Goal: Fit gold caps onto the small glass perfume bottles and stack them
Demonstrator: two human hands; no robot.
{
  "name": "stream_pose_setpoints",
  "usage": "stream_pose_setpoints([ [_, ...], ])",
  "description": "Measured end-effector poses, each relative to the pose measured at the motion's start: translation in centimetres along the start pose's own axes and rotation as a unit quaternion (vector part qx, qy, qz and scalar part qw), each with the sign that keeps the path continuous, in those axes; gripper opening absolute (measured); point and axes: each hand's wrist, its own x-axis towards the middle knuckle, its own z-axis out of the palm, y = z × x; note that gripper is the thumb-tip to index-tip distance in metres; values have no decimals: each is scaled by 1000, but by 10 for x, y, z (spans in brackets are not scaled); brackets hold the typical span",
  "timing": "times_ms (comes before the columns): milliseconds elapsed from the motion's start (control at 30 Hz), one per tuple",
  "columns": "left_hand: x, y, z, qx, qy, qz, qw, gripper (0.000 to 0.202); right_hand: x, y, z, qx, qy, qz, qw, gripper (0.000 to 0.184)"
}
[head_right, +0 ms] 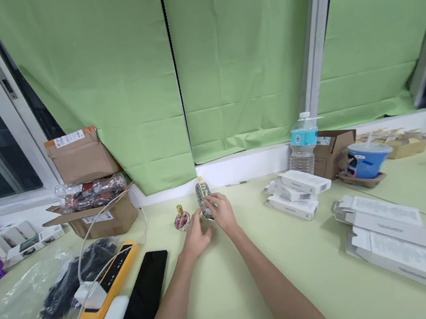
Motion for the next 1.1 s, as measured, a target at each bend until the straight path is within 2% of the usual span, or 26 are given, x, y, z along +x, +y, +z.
stream_pose_setpoints([
  [200, 1, 1, 0, -17, 2, -6, 1000, 70, -1, -1, 2, 35, -31, 27, 999, 35],
  [433, 3, -3, 2, -47, 44, -12, 998, 60, -5, -4, 1, 73, -35, 52, 995, 33],
  [567, 5, -4, 1, -79, 38, 0, 996, 58, -12, -13, -2, 103, -46, 59, 992, 33],
  [800, 10, -6, -1, -163, 36, -25, 986, 35, -12, -25, -11, 145, -93, 79, 982, 30],
  [933, 11, -9, 0, -169, 45, -32, 984, 35, -11, -20, -14, 170, -90, 106, 976, 32],
  [1100, 10, -9, 0, -171, 41, -24, 984, 33, -12, -20, -15, 167, -76, 100, 978, 30],
])
